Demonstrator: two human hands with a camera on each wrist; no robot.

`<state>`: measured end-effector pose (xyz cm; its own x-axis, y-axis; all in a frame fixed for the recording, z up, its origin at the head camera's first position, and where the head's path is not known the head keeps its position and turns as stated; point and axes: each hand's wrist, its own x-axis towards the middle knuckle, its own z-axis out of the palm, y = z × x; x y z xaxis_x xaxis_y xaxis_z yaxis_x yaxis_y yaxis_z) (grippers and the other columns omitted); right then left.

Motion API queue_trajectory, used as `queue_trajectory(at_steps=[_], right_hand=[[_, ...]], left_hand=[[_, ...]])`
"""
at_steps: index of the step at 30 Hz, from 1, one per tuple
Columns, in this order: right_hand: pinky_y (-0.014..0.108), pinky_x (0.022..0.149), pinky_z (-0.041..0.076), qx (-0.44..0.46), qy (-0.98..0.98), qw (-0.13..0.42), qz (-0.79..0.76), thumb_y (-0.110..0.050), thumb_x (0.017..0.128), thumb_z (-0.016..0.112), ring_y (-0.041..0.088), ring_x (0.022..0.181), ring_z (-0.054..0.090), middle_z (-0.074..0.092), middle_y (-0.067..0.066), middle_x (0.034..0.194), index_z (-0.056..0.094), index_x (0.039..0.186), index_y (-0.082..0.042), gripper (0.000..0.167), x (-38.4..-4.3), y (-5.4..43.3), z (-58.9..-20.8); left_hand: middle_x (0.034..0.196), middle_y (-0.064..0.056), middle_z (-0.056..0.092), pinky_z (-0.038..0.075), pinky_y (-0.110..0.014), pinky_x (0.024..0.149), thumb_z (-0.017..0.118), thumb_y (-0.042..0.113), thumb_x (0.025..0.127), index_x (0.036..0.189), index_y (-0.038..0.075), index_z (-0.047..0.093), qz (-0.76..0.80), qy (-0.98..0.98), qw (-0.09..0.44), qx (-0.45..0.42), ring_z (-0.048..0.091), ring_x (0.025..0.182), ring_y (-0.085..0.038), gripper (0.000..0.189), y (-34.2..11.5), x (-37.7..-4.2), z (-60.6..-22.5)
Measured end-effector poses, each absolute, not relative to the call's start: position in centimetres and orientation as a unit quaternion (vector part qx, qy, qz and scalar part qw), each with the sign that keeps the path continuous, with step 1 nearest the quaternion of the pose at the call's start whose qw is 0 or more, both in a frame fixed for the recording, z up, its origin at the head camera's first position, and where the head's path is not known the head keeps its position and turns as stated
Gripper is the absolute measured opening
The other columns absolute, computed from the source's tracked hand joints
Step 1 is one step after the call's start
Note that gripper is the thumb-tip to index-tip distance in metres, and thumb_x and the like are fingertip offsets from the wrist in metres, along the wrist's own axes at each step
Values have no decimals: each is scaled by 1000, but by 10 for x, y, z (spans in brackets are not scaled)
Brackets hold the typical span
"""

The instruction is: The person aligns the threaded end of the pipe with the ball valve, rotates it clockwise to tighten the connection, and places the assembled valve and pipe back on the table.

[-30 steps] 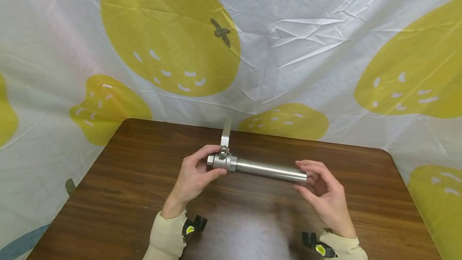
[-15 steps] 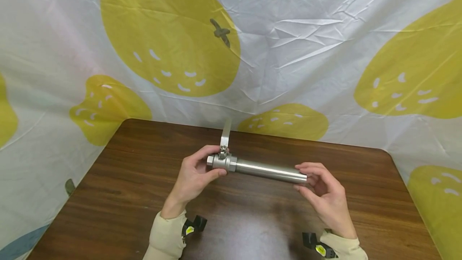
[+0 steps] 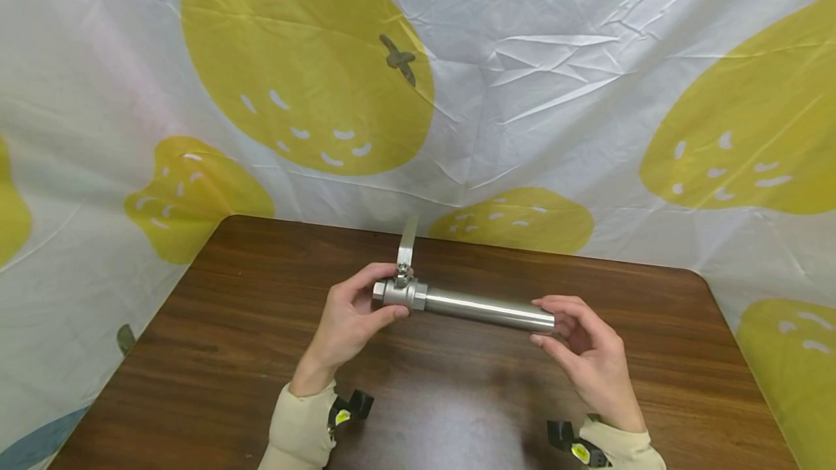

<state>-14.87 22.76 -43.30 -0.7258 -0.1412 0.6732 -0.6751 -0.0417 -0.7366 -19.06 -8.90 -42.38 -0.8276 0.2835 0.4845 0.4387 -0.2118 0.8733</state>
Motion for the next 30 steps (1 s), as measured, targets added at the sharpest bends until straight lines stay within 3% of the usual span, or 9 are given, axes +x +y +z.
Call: queue_trajectory(at_steps=[6, 24, 30], right_hand=[[20, 79, 55, 295, -673, 201, 648, 35, 66, 63, 16, 96, 67, 61, 24, 114, 53, 114, 21, 51, -147, 228, -432], [14, 70, 53, 249, -722, 209, 611, 27, 71, 67, 8, 86, 66, 67, 8, 110, 58, 115, 12, 47, -143, 228, -431], [14, 67, 52, 213, -753, 204, 588, 22, 75, 68, 4, 84, 66, 68, -3, 100, 60, 114, 11, 41, -141, 229, -429]], left_hand=[[119, -34, 57, 54, -21, 85, 77, -2, 77, 119, -14, 54, -722, -624, 57, -292, 61, 106, -12, 49, -89, -191, -423], [119, -32, 57, 54, -21, 85, 76, -2, 78, 120, -13, 54, -719, -628, 57, -292, 61, 106, -11, 49, -89, -190, -424], [119, -32, 58, 53, -20, 85, 77, -1, 77, 119, -13, 54, -720, -626, 55, -296, 60, 106, -11, 49, -88, -190, -424]])
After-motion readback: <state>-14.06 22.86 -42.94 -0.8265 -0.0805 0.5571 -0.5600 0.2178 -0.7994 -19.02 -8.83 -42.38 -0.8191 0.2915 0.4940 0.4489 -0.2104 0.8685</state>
